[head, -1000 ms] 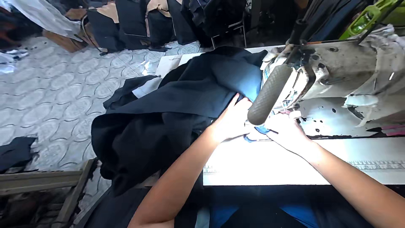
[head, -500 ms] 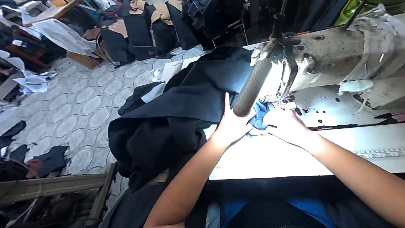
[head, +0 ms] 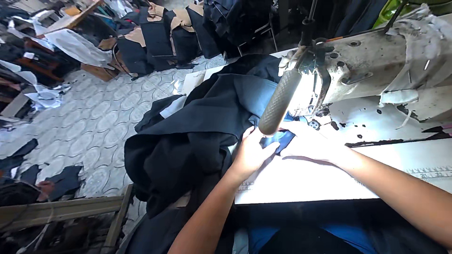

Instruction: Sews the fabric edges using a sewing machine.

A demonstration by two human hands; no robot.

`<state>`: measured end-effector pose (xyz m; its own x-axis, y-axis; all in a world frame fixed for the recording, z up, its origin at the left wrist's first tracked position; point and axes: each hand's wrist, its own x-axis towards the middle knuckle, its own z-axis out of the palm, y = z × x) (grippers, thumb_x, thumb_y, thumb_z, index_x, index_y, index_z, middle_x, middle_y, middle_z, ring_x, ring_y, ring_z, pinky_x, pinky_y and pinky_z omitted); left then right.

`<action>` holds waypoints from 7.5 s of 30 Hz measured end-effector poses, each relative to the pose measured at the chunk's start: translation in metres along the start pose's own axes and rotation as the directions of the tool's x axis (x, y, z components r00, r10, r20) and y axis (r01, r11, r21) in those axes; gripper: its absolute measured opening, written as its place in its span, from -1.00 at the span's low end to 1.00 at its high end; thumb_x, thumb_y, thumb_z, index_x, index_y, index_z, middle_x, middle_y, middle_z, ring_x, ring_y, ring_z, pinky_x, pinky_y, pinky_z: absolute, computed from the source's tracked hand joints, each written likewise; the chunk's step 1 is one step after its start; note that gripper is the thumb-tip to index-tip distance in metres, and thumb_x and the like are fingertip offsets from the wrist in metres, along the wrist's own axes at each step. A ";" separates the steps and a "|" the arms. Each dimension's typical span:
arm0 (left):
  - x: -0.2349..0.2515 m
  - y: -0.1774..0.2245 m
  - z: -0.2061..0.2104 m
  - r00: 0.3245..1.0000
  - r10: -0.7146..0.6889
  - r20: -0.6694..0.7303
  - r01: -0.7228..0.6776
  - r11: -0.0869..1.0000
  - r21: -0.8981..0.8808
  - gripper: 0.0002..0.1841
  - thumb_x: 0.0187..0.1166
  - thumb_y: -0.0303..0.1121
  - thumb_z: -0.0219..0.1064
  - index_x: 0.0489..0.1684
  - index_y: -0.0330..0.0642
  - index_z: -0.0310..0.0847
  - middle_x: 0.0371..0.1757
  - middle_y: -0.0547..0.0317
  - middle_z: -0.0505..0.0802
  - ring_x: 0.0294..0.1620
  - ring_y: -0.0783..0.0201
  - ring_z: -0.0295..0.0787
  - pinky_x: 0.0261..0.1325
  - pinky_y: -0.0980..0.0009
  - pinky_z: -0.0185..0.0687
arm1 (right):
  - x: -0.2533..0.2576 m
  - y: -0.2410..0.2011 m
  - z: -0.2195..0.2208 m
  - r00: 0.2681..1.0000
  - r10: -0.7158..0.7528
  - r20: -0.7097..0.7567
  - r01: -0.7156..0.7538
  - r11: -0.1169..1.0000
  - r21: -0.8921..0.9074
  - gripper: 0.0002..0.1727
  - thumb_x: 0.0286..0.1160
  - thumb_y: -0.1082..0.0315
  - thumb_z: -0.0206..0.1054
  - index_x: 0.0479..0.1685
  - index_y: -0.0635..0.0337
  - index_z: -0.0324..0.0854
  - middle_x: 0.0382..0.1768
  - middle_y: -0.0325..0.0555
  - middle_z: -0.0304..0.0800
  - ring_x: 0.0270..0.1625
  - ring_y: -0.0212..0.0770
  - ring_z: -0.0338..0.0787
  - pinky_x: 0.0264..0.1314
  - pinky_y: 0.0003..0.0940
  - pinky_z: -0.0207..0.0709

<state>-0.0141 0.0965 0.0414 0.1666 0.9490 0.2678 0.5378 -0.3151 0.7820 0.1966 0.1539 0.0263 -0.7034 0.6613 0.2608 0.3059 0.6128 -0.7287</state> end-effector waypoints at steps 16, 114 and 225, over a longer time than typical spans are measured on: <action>-0.009 0.021 0.025 0.990 0.129 0.051 -0.132 0.989 0.067 -0.62 0.54 -0.10 0.40 -0.58 -0.21 0.76 -0.39 0.18 0.77 -0.19 0.35 0.68 0.04 0.33 0.45 | -0.044 0.007 0.010 0.873 -0.397 -0.284 0.258 0.869 -0.422 -0.70 0.66 0.28 0.16 -0.17 0.11 0.85 -0.14 -0.08 0.94 0.06 -0.15 0.84 0.35 -0.17 0.47; 0.015 0.002 0.041 0.878 0.260 0.401 -0.446 0.747 0.493 -0.77 0.66 -0.28 0.23 -0.15 -0.11 0.84 0.05 0.05 0.89 0.09 -0.06 0.81 -0.09 -0.10 0.58 | -0.104 -0.028 0.050 0.912 -0.015 -0.409 -0.223 0.820 -0.527 -0.68 0.52 0.19 0.20 -0.26 0.01 0.92 -0.11 -0.14 0.97 0.09 -0.06 0.88 0.33 0.08 0.51; 0.041 -0.025 0.015 0.849 0.302 0.433 -0.495 0.739 0.456 -0.60 0.44 0.04 0.45 -0.46 -0.17 0.82 -0.14 0.01 0.84 0.14 -0.08 0.79 0.58 -0.51 0.07 | -0.040 0.026 -0.004 0.982 0.093 -0.162 -0.147 0.921 -0.361 -0.82 0.49 0.36 0.33 -0.18 0.13 0.88 -0.10 -0.03 0.94 0.23 0.03 0.85 0.65 0.29 0.18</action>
<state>-0.0087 0.1437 0.0244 0.6618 0.7168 0.2198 0.6919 -0.6968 0.1890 0.2349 0.1447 -0.0006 -0.5587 0.7768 0.2907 0.6166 0.6234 -0.4807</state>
